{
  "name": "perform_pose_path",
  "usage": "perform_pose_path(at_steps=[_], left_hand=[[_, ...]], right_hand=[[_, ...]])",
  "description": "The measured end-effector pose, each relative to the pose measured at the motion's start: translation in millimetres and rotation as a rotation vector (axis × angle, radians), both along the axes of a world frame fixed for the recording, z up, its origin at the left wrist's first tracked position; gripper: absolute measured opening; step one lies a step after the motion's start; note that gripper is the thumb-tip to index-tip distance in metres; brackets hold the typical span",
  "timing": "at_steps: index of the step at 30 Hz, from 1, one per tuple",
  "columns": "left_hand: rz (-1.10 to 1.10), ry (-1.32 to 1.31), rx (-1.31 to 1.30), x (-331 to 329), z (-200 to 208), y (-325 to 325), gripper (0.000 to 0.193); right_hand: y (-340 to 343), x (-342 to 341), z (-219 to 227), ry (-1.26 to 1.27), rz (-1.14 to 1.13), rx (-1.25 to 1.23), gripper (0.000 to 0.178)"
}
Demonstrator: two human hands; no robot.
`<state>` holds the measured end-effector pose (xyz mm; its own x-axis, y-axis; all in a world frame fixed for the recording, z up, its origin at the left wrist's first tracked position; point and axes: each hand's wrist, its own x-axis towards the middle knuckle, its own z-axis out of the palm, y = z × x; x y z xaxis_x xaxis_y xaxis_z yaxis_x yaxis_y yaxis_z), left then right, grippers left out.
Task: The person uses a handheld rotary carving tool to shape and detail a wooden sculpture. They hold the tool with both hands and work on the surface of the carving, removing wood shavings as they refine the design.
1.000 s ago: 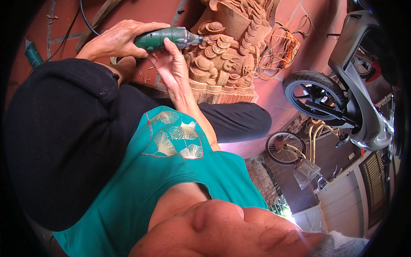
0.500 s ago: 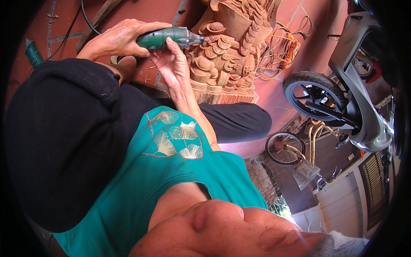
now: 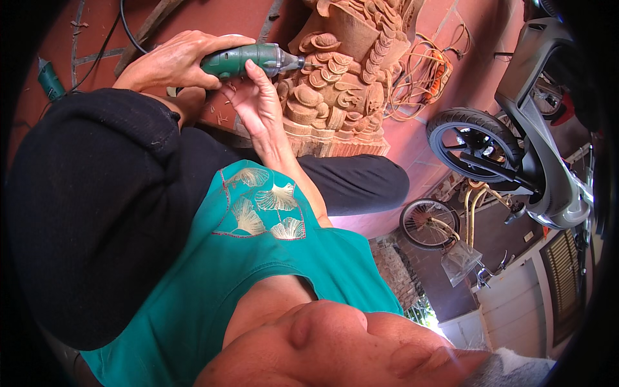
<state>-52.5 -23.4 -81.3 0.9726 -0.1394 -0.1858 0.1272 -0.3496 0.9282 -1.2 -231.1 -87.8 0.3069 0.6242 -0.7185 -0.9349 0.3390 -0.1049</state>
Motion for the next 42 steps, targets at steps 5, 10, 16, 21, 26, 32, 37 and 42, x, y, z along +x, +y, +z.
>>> perform_pose_path(at_steps=[5, 10, 16, 21, 26, 32, 37, 42], left_hand=[[0.014, 0.000, -0.007, -1.3, 6.9, -0.6, 0.081], [-0.042, 0.158, -0.048, 3.8, 17.8, 3.6, 0.089], [-0.010, 0.186, -0.002, -1.3, 25.4, 2.7, 0.088], [0.030, 0.069, 0.005, -5.8, 15.5, -0.3, 0.084], [0.001, 0.123, -0.011, -2.0, 21.2, 1.8, 0.087], [-0.023, 0.156, -0.022, 0.4, 21.2, 3.2, 0.090], [0.060, 0.044, 0.008, -6.9, 16.5, 0.0, 0.078], [0.046, 0.026, -0.002, -1.6, 14.7, -1.0, 0.077]], right_hand=[[-1.9, -4.3, -3.1, 0.017, -0.012, 0.009, 0.043], [-3.4, -3.8, -3.1, -0.003, 0.013, 0.031, 0.041], [0.4, -5.8, -0.4, -0.007, 0.039, 0.029, 0.042], [0.1, -5.8, 0.0, -0.010, 0.040, 0.028, 0.043], [-0.8, -5.6, -0.8, -0.013, 0.036, 0.034, 0.043], [-1.7, -4.8, -4.0, 0.014, -0.001, 0.017, 0.042], [1.4, -4.6, -3.7, 0.005, 0.047, 0.019, 0.038], [0.2, -2.3, -4.6, 0.007, 0.020, 0.031, 0.037]])
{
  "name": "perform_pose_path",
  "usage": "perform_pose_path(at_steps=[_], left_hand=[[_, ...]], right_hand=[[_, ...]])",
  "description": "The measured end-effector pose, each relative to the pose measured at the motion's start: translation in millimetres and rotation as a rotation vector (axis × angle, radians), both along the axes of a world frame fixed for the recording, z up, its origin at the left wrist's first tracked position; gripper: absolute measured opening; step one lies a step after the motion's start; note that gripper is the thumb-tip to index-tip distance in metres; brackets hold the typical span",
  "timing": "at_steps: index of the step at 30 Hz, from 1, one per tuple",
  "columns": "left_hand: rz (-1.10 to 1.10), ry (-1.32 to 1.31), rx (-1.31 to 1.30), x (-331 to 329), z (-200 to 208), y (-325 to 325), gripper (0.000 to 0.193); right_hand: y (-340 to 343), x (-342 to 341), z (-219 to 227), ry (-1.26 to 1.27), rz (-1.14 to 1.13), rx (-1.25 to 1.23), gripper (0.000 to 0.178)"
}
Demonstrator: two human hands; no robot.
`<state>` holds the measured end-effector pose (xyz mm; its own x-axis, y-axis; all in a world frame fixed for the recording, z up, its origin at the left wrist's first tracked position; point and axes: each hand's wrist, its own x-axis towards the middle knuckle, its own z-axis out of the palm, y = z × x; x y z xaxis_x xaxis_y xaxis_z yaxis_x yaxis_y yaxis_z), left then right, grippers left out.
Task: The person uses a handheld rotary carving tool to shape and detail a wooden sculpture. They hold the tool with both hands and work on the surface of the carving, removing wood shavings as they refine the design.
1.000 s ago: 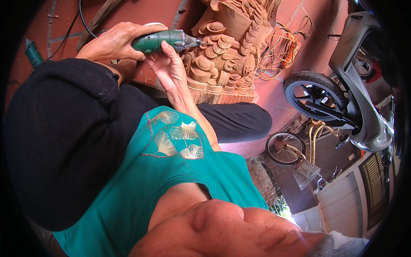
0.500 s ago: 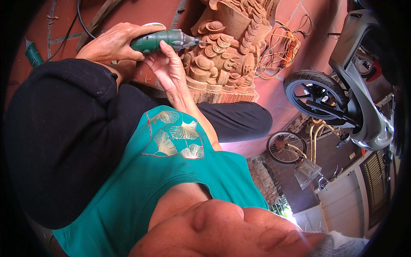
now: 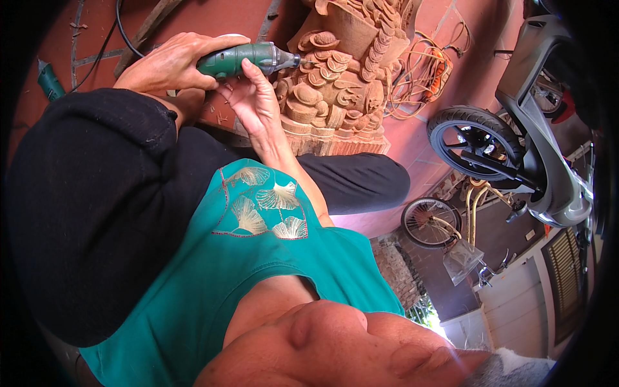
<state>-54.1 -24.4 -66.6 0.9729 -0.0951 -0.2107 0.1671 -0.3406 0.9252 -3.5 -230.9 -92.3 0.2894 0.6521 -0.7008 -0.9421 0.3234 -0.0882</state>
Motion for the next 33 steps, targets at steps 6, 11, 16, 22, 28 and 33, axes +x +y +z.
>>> perform_pose_path(at_steps=[6, 11, 16, 22, 28, 33], left_hand=[[-0.045, 0.131, 0.013, 0.1, 0.2, 3.4, 0.094], [0.006, 0.007, 0.017, 1.1, -4.4, -0.9, 0.078], [-0.004, -0.017, 0.018, 2.5, -4.5, -0.9, 0.078], [-0.025, 0.037, 0.024, 0.3, 0.1, 1.3, 0.083], [-0.069, 0.177, -0.008, 4.3, 8.1, 4.0, 0.089], [-0.061, 0.097, 0.000, 1.4, 3.9, 3.3, 0.088]], right_hand=[[1.3, 2.5, -3.5, 0.013, 0.004, 0.003, 0.038], [0.0, 2.8, -6.3, 0.018, -0.004, 0.005, 0.040], [0.8, 3.5, 1.1, 0.006, -0.013, 0.007, 0.042], [-0.8, -0.7, -1.1, 0.019, -0.021, -0.001, 0.043], [-1.8, -1.5, -0.1, 0.027, -0.024, -0.003, 0.043], [-1.1, -1.9, 3.5, 0.030, -0.029, 0.002, 0.043]])
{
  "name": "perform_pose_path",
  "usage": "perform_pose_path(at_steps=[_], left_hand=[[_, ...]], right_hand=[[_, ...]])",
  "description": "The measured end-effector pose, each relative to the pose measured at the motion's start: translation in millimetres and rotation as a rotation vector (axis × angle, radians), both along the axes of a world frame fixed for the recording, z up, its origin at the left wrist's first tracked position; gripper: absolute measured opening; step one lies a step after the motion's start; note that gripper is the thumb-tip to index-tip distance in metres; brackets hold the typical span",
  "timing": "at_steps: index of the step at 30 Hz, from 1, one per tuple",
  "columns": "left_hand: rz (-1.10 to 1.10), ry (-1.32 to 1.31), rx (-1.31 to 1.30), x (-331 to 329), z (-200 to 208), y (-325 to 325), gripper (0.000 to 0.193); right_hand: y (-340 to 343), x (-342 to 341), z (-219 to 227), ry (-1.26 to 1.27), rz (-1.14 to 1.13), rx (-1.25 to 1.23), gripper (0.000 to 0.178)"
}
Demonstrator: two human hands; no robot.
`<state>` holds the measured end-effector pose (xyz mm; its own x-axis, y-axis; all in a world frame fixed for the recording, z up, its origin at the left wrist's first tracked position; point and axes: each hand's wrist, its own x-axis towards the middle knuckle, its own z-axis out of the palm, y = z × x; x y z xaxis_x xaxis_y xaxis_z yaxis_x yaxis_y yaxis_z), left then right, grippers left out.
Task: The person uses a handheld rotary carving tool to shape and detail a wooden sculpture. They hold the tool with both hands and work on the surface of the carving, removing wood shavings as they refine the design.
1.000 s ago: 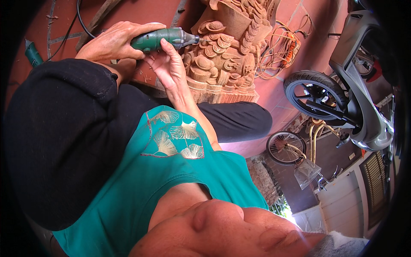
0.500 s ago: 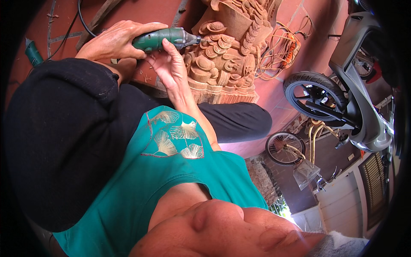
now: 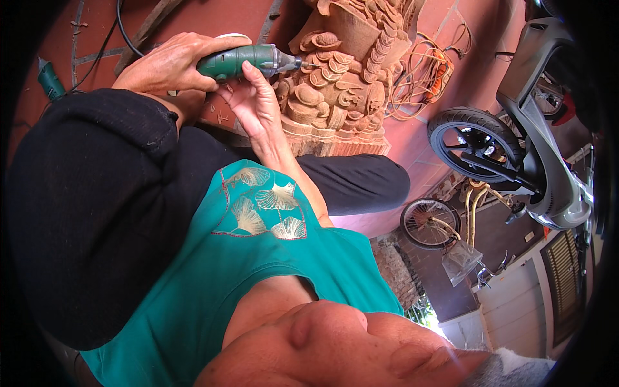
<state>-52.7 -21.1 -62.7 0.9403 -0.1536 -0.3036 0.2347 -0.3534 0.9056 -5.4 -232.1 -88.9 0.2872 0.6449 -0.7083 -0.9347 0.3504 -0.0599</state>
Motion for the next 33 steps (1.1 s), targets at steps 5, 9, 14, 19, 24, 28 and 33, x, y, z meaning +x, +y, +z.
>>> perform_pose_path(at_steps=[5, 9, 14, 19, 24, 28, 33], left_hand=[[0.011, 0.032, -0.016, -1.4, 2.6, 2.1, 0.089], [-0.004, 0.077, -0.008, 2.0, 7.3, 1.5, 0.090], [0.058, -0.081, 0.025, -1.1, -4.9, -2.5, 0.079], [0.050, -0.030, 0.018, -2.5, -9.4, -2.9, 0.084], [-0.002, 0.050, 0.001, 0.1, -3.5, 1.1, 0.091], [-0.004, 0.091, 0.005, 2.6, 5.1, -0.2, 0.089], [-0.023, 0.023, -0.030, 14.5, 15.8, -0.4, 0.089]], right_hand=[[1.3, 0.7, 0.1, 0.000, 0.019, -0.001, 0.043], [1.7, 1.4, -1.8, -0.006, 0.014, -0.002, 0.044], [2.7, 4.9, -2.6, -0.011, 0.018, 0.004, 0.045], [2.3, 4.7, -4.7, -0.010, 0.023, 0.011, 0.044], [0.4, 2.4, -4.6, -0.008, 0.029, 0.016, 0.039], [-1.3, 1.6, -5.0, -0.011, 0.030, 0.021, 0.039], [-0.9, 0.3, -1.7, -0.023, -0.015, -0.012, 0.044]])
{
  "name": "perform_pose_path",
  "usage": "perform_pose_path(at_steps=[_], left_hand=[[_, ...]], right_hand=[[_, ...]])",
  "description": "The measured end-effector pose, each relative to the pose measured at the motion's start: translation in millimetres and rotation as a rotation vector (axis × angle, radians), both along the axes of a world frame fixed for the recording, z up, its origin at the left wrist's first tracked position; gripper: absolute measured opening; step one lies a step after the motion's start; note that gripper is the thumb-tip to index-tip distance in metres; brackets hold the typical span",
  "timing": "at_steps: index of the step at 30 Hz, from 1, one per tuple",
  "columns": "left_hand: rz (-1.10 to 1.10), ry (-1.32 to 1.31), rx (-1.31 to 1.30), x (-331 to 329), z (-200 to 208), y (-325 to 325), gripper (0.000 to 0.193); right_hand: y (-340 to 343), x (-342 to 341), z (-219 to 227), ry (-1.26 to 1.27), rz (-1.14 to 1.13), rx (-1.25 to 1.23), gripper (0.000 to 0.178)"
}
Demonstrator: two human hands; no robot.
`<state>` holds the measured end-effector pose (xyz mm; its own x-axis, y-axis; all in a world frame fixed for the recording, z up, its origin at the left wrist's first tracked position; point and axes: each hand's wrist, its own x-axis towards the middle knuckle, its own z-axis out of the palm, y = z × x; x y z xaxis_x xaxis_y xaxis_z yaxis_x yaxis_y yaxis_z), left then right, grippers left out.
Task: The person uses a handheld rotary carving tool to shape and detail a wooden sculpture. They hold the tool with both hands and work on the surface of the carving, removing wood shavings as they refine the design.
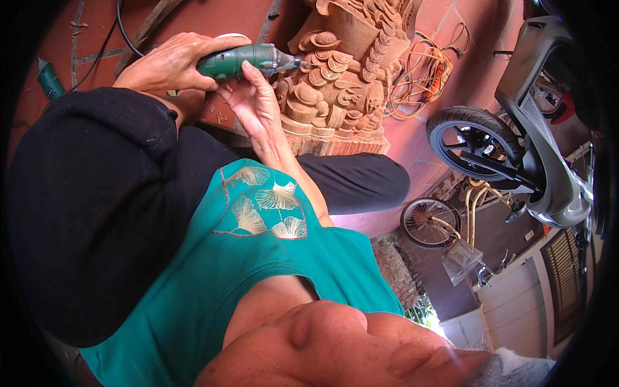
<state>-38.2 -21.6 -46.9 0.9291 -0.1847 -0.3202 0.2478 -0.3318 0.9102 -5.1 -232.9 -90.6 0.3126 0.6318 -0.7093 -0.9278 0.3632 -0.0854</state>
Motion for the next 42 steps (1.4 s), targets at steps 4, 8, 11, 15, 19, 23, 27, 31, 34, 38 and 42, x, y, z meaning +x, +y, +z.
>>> perform_pose_path(at_steps=[4, 8, 11, 15, 19, 23, 27, 31, 34, 38, 42], left_hand=[[0.047, 0.035, 0.028, -19.2, -5.0, 1.8, 0.089], [0.005, -0.011, 0.015, -10.8, -15.0, 0.0, 0.091], [0.039, -0.144, 0.043, -11.3, -30.8, -3.0, 0.087], [0.037, -0.173, 0.085, -10.5, -40.0, -3.7, 0.086], [0.037, -0.187, 0.086, -11.2, -41.9, -3.8, 0.087], [0.053, -0.205, 0.075, -13.4, -41.0, -3.9, 0.087], [0.078, -0.204, 0.066, -17.2, -33.6, -3.5, 0.084], [0.068, -0.126, 0.068, -16.2, -18.9, -3.5, 0.081], [0.088, -0.056, 0.071, -22.3, -13.0, -0.2, 0.081], [0.061, -0.011, 0.049, -20.3, -13.9, -0.2, 0.085], [0.055, -0.001, 0.042, -20.5, -16.2, -0.5, 0.087]], right_hand=[[2.8, -0.2, 0.2, 0.041, 0.055, 0.026, 0.044], [0.4, 4.8, 1.3, 0.009, 0.026, 0.030, 0.043], [-0.4, 6.9, -1.1, -0.009, 0.026, 0.007, 0.042], [-1.9, 8.9, -4.9, -0.046, 0.045, -0.005, 0.038], [-2.5, 9.1, -7.2, -0.049, 0.056, -0.003, 0.038], [-1.8, 7.1, -3.6, -0.042, 0.061, 0.010, 0.038], [0.9, 4.1, 0.6, -0.029, 0.060, 0.011, 0.040], [-0.8, -1.3, -2.7, 0.022, 0.016, 0.008, 0.042], [3.9, -0.9, 1.5, 0.032, 0.044, 0.003, 0.042], [2.7, -1.9, -0.3, 0.031, 0.033, 0.009, 0.042], [3.0, -2.8, -1.1, 0.032, 0.039, 0.009, 0.042]])
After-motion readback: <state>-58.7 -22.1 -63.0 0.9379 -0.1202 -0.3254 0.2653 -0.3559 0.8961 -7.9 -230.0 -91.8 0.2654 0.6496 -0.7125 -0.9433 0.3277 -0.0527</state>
